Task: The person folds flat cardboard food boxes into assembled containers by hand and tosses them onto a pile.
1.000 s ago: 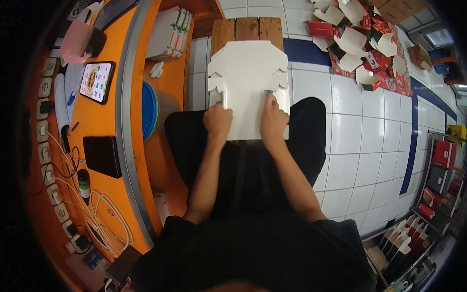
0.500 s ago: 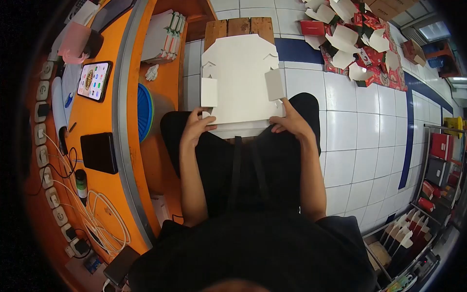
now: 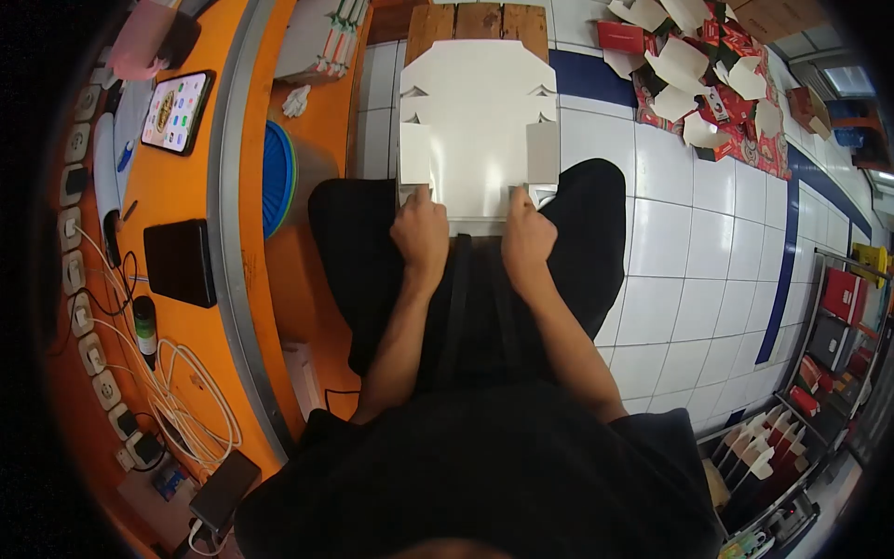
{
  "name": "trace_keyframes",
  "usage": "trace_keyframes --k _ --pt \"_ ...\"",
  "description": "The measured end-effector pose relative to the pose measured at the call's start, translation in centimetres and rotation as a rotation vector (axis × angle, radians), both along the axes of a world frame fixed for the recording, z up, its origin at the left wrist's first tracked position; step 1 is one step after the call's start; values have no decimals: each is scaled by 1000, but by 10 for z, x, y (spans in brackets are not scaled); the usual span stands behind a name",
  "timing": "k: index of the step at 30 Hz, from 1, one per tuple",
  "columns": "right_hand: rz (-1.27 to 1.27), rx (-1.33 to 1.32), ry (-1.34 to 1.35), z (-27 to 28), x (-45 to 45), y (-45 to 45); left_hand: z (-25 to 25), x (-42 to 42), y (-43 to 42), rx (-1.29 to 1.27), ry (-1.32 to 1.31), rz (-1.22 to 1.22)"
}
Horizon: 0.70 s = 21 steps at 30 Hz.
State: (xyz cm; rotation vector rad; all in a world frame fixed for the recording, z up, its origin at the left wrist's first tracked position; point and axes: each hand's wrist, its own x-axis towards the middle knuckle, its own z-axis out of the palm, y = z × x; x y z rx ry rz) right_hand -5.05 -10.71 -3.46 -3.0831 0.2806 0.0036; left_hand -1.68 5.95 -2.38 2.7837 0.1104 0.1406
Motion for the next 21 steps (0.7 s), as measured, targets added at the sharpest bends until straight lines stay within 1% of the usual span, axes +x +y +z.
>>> trace_keyframes --k 1,2,4,5,6,8,9,10,12,13,14,16,17,18,20,21 --pt "80 -84 -119 -15 -1 4 -3 -2 -6 64 -29 -14" --pt "83 -84 -107 -28 -1 5 -6 -3 -12 63 -17 -12" --pt "118 -355 -15 -34 5 16 -15 -3 -23 236 -98 -73" --pt "108 -322 40 -34 8 16 -17 0 -28 364 5 -86" --pt "113 -330 25 -33 4 12 -18 -3 -28 358 -8 -76" --pt "161 -10 -69 -26 3 -3 -17 -1 -21 250 2 -103" --pt "71 158 74 -14 6 -9 -17 -4 -9 134 -107 -54" --pt "77 152 43 -2 5 -16 -5 -5 4 129 -138 -48" --pt "-88 182 116 27 -2 -23 15 -8 27 -267 193 55" --pt "-99 150 70 54 -8 -18 15 -12 33 -428 100 70" --pt "-103 153 66 64 -8 -15 19 -11 38 -425 97 65" --pt "319 0 -204 74 -15 -11 25 -12 44 -1098 271 192" --pt "390 23 -231 70 -13 -9 15 -10 49 -1298 262 162" --pt "462 44 -256 66 -12 -7 17 -14 50 -1292 273 155" --pt "562 45 -245 31 0 -6 29 -9 51 -1384 309 140" --pt "564 146 -259 33 2 -6 34 -7 58 -1096 408 137"
